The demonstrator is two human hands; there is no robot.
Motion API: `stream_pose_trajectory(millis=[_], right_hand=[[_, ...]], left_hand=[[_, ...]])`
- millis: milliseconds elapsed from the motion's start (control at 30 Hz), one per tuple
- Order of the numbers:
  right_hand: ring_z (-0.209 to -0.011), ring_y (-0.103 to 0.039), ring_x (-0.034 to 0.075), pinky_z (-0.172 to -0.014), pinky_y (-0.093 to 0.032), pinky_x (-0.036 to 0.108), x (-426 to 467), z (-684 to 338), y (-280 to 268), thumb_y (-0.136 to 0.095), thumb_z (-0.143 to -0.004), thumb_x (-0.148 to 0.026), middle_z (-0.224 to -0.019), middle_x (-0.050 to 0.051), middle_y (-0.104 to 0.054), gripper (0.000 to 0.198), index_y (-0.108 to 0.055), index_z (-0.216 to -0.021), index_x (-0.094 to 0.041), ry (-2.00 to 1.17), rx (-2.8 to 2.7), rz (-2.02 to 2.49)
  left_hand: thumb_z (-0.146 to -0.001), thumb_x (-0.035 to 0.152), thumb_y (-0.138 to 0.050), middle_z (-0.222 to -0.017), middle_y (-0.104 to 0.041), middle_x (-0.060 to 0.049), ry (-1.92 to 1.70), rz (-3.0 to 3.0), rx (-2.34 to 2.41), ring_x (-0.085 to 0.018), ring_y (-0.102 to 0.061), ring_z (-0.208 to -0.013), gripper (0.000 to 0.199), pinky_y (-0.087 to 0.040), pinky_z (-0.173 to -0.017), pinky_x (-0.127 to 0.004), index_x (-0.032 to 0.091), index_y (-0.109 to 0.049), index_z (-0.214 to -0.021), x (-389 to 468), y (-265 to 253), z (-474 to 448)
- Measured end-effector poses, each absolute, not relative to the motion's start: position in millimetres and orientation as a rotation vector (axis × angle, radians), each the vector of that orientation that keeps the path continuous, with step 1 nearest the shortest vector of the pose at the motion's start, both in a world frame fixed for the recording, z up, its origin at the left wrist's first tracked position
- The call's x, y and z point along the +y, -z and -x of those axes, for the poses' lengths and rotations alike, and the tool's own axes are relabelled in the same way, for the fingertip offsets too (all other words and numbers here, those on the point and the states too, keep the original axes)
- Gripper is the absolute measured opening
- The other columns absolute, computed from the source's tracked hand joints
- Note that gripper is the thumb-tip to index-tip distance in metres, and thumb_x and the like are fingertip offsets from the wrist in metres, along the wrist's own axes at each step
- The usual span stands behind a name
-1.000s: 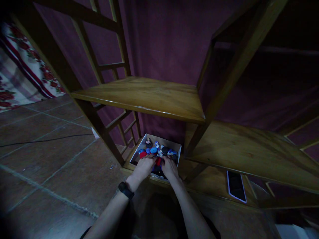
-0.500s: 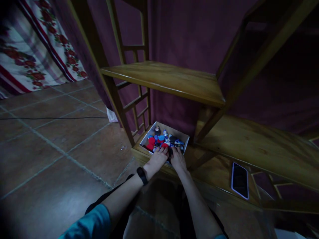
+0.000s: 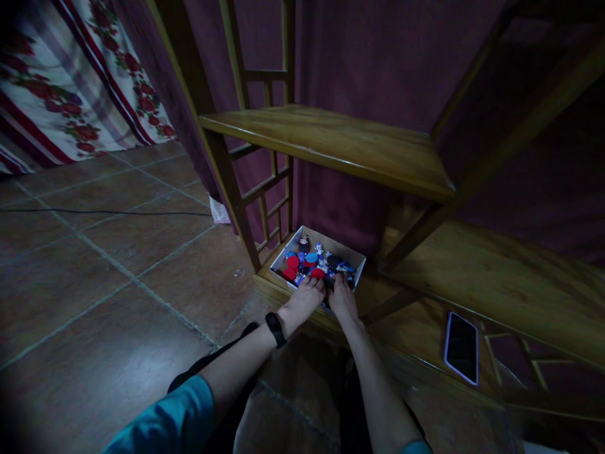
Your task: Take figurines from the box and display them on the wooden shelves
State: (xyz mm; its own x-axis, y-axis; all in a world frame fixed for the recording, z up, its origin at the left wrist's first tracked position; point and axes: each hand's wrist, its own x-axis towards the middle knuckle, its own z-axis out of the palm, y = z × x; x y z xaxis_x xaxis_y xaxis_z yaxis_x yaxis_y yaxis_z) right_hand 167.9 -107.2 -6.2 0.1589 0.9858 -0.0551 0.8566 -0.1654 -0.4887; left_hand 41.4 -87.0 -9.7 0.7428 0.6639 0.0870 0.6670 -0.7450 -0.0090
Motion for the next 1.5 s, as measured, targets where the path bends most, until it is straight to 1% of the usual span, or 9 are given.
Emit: stream_pose_trajectory(millis=[200,400,500,700,800,900,1100,1433,1500], right_hand=[[-0.099,-0.058,0.02,-0.083,-0.043,0.031,-99,-171,15,-0.05,-0.076,-0.01,-0.108,0.008,-0.061,0.04,-0.05,-0.114,-0.022,-0.587,-1.663,1.939],[-0.079,-0.059,0.016,-0.069,-0.049,0.029,-91,-184,22,-0.049,-0.074,-0.021,-0.089,0.002,-0.061,0.031,-0.058,-0.104,-0.022,-0.808,-1.226,1.72],[-0.073,-0.058,0.015,-0.06,-0.049,0.026,-89,-181,17,-0.054,-0.069,-0.027,-0.083,0.001,-0.06,0.031,-0.059,-0.099,-0.021,-0.949,-1.021,1.55],[-0.069,-0.06,0.014,-0.063,-0.051,0.03,-91,-164,-3,-0.064,-0.065,-0.037,-0.085,0.002,-0.064,0.035,-0.062,-0.096,-0.02,-1.191,-0.943,1.301],[-0.068,-0.06,0.014,-0.065,-0.052,0.031,-87,-170,-2,-0.06,-0.07,-0.042,-0.085,0.004,-0.065,0.036,-0.062,-0.097,-0.019,-1.11,-0.886,1.329],[-0.072,-0.06,0.016,-0.066,-0.051,0.031,-83,-186,7,-0.056,-0.073,-0.04,-0.087,0.004,-0.067,0.029,-0.063,-0.093,-0.02,-0.885,-0.96,1.511],[-0.088,-0.061,0.018,-0.084,-0.046,0.033,-81,-196,21,-0.048,-0.08,-0.027,-0.092,0.002,-0.068,0.021,-0.066,-0.09,-0.023,-0.631,-1.406,1.746],[-0.083,-0.063,0.015,-0.077,-0.045,0.025,-85,-178,15,-0.05,-0.074,-0.013,-0.085,-0.001,-0.07,0.023,-0.07,-0.073,-0.024,-0.926,-1.841,1.907],[-0.084,-0.063,0.015,-0.078,-0.045,0.025,-85,-176,15,-0.05,-0.073,-0.012,-0.085,0.0,-0.071,0.025,-0.071,-0.078,-0.024,-0.977,-1.797,1.918]], left_hand=[[-0.084,0.01,-0.045,-0.1,-0.063,-0.016,0.112,2.965,-1.219,-0.025,-0.056,-0.096,0.024,-0.037,-0.087,-0.041,0.011,-0.066,-0.093,-83,-7,-32],[-0.084,0.017,-0.046,-0.096,-0.066,-0.013,0.377,2.988,-1.81,-0.022,-0.06,-0.09,0.028,-0.043,-0.079,-0.034,0.018,-0.061,-0.107,-62,-29,-9],[-0.081,0.017,-0.051,-0.092,-0.067,-0.01,0.863,3.037,-2.123,-0.021,-0.061,-0.089,0.026,-0.045,-0.078,-0.031,0.016,-0.063,-0.104,-52,-26,-10],[-0.071,0.015,-0.063,-0.066,-0.061,-0.001,2.041,2.939,-2.883,-0.011,-0.058,-0.055,0.025,-0.049,-0.055,-0.024,0.011,-0.062,-0.095,-48,-20,-22],[-0.067,0.012,-0.065,-0.059,-0.057,0.001,2.427,2.47,-2.95,-0.008,-0.053,-0.046,0.018,-0.045,-0.048,-0.02,0.011,-0.062,-0.084,-38,-25,-11],[-0.066,0.011,-0.063,-0.06,-0.057,0.001,2.681,1.955,-2.899,-0.008,-0.054,-0.048,0.019,-0.044,-0.047,-0.019,0.012,-0.06,-0.085,-24,-32,10],[-0.062,0.014,-0.064,-0.066,-0.061,-0.002,2.635,1.886,-2.873,-0.009,-0.055,-0.051,0.023,-0.043,-0.048,-0.02,0.012,-0.062,-0.085,-15,-34,34],[-0.06,0.015,-0.063,-0.064,-0.063,-0.002,2.329,2.272,-2.889,-0.01,-0.052,-0.051,0.031,-0.036,-0.046,-0.019,0.012,-0.066,-0.091,-19,-33,28],[-0.06,0.015,-0.063,-0.063,-0.064,-0.002,2.218,2.397,-2.861,-0.01,-0.051,-0.051,0.029,-0.037,-0.047,-0.02,0.012,-0.067,-0.088,-20,-35,28]])
